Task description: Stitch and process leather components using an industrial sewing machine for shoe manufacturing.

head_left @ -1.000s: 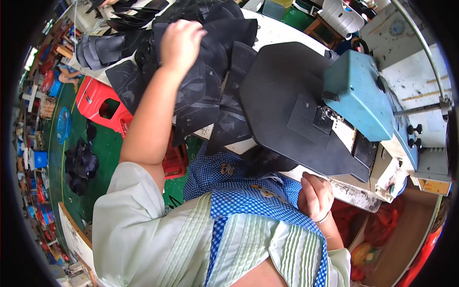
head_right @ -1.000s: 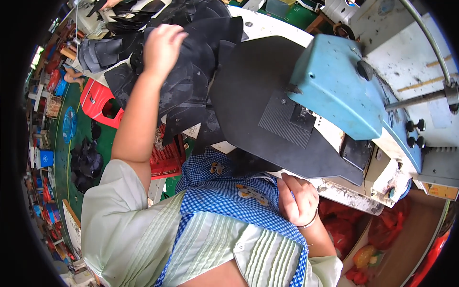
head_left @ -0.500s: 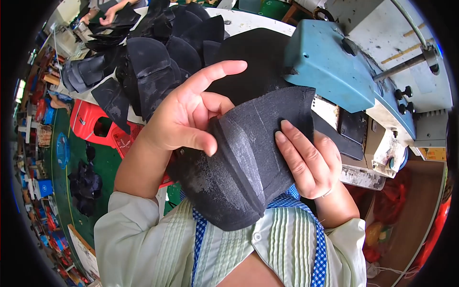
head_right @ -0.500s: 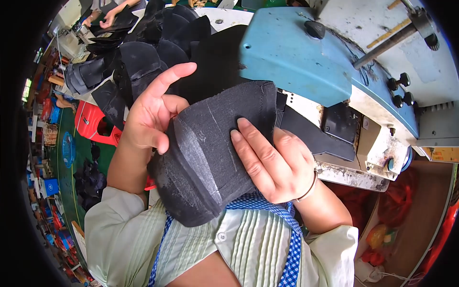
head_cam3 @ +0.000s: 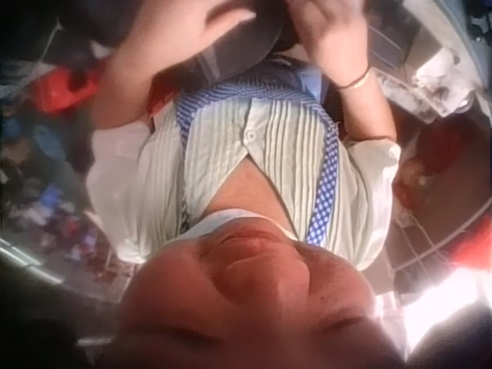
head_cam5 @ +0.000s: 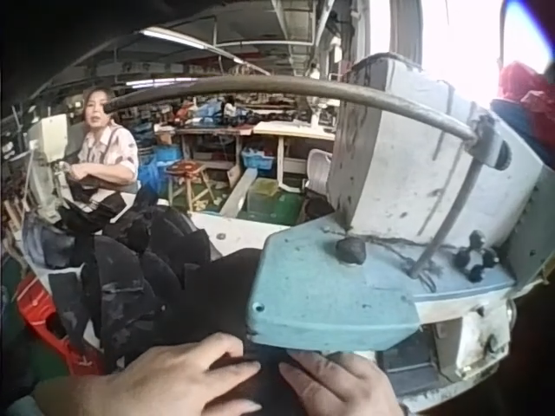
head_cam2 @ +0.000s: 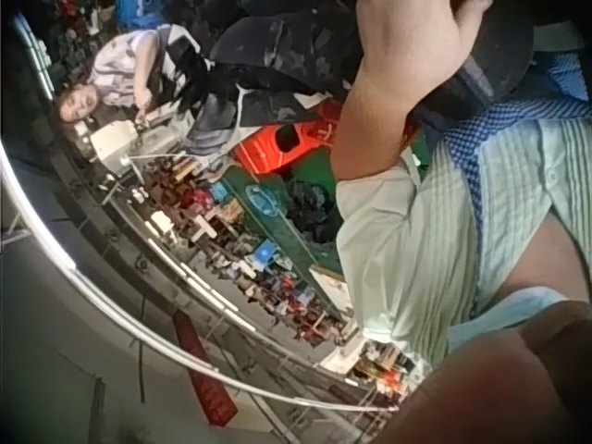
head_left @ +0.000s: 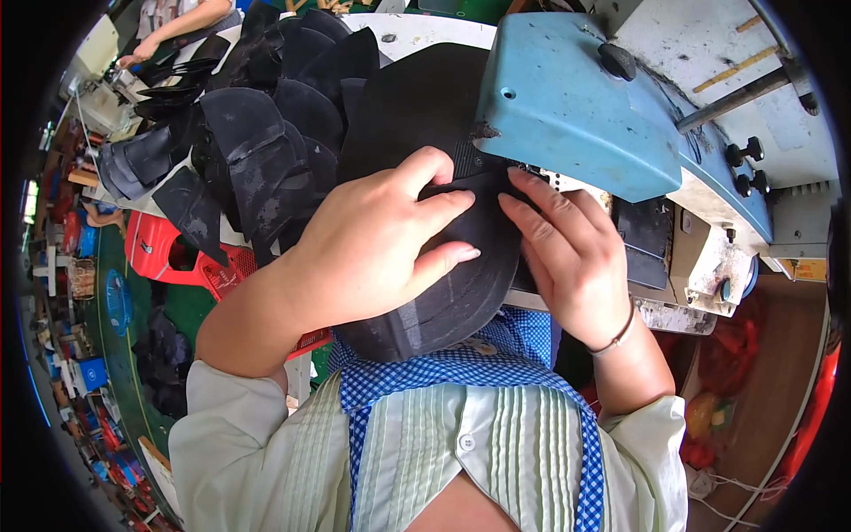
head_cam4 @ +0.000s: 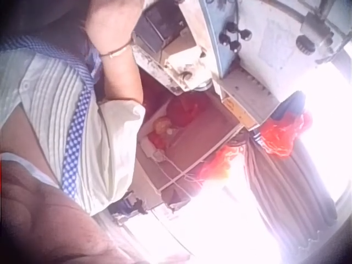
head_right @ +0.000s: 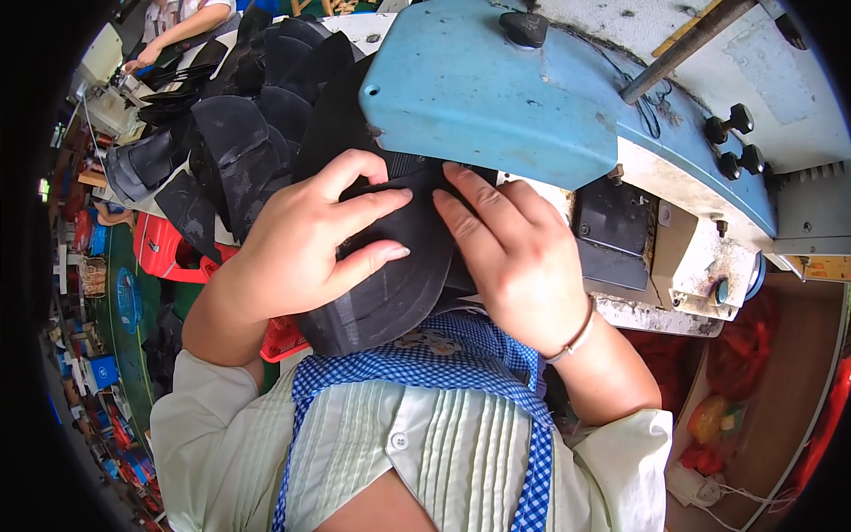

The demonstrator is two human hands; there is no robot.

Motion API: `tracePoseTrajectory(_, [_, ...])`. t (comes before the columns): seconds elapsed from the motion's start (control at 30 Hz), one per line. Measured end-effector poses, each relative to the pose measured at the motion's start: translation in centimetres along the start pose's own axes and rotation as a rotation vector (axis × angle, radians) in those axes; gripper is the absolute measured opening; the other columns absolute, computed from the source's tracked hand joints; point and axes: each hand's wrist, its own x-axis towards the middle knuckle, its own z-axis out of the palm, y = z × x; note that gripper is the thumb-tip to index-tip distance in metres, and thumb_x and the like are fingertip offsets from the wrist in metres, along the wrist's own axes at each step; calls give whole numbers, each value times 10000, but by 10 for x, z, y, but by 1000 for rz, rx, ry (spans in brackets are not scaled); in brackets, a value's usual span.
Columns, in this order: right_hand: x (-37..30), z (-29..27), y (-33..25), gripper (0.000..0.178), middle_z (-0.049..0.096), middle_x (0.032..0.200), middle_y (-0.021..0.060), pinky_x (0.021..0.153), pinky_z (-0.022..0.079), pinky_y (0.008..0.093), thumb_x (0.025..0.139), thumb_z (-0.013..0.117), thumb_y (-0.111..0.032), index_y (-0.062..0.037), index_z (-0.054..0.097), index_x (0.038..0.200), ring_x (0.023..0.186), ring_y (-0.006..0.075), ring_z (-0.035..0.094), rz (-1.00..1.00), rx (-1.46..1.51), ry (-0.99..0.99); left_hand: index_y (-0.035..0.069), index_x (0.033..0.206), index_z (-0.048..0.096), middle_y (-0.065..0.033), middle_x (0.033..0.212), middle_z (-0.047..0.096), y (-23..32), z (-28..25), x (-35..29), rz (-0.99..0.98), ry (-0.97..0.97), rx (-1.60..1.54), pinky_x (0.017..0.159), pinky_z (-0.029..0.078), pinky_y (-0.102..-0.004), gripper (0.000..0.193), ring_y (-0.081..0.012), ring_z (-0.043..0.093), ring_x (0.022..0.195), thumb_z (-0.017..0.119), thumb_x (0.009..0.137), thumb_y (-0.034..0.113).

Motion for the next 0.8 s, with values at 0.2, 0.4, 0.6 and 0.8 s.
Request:
tracePoseTrajectory(0.2, [1,7,9,401,705,1209,158,881,561,407,687,693,24,20,723,1087,1000,319,668,-44,2,9,32,1152,696,-101,1387,595,1,0,13,103,-46,95,826,559,-385,440,-297,662,955,803,791,260])
tracePoseTrajectory(0.4, [3,10,12,371,725,1169,156,926,556,406,692,682,40,29,744,1057,1087,313,683,-22,7,46,72,1224,690,-68,1282,655,-1,2,23,84,-73,119,851,563,-401,429,-296,663,992,766,823,205])
tracePoseTrajectory(0.6, [3,11,12,369,737,1158,128,932,549,382,694,682,55,10,758,1052,1080,292,693,16,-40,56,72,1232,688,-90,1229,660,0,7,29,49,-61,119,845,560,-408,437,-314,660,999,770,822,197])
tracePoseTrajectory(0.8, [1,9,11,354,746,1127,118,917,555,375,695,694,45,2,765,1039,1060,284,701,50,-23,77,35,1143,689,-58,1106,638,-1,16,28,116,60,157,739,557,-380,351,-264,635,829,750,843,206])
